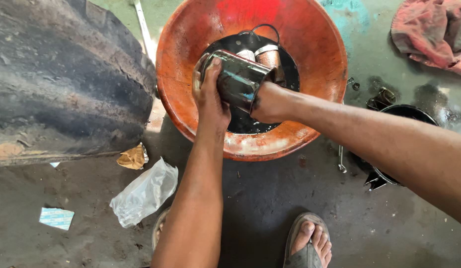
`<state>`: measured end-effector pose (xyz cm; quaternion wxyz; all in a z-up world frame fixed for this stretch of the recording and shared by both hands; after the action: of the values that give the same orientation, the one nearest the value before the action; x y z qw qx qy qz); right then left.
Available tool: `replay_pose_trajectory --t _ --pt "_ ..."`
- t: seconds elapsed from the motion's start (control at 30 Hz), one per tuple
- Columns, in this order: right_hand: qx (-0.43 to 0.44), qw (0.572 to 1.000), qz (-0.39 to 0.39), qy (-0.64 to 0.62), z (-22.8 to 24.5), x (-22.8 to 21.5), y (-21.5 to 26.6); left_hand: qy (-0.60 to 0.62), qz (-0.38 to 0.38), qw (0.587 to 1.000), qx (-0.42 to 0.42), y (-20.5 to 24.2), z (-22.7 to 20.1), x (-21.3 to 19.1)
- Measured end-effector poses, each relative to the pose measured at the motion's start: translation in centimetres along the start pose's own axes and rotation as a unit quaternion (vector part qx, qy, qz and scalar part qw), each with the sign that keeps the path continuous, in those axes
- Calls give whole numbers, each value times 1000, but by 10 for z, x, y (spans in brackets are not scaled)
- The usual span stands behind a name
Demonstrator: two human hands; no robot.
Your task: The person cleans various metal filter components by dipping and scrubbing them in a basin of dark fluid, then lifting them out to drain.
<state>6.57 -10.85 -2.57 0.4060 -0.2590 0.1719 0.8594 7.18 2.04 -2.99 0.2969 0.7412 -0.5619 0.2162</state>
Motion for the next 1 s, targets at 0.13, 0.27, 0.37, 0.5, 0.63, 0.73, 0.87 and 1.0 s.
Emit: replay_pose_trajectory --t 0.13,0.27,0.37,0.5,0.63,0.73,0.87,1.0 --pt "-54 985 65 150 -4 4 -3 17 -22 999 -31 0 11 -8" --pt "-120 977 25 177 13 -6 -9 6 -36 999 -25 1 9 -4" --pt "-311 932 -34 182 42 -4 0 -36 -41 998 -41 4 11 -5" --pt "-336 859 -60 382 23 24 -10 0 -12 1000 -25 5 18 -3" --pt "-167 868 185 429 -32 69 -37 61 -20 995 -81 4 42 -18" --pt "16 992 67 108 -21 25 -22 111 -4 989 -100 -6 49 -27" --pt "-122 987 9 103 70 6 5 158 9 979 -126 -11 48 -36" --pt "-63 994 72 60 82 -13 25 160 22 979 -121 -11 43 -35"
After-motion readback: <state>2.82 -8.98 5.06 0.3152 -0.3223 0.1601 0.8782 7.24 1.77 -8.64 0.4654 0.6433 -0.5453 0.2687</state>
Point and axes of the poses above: each hand's wrist, its own y-axis away from the middle knuckle, its own x-axis out of the palm, z = x × y, the point moved 10 cm from there along -y, towards the middle knuckle, and after that the axes turned 10 degrees about -y, right-handed, at the moved point
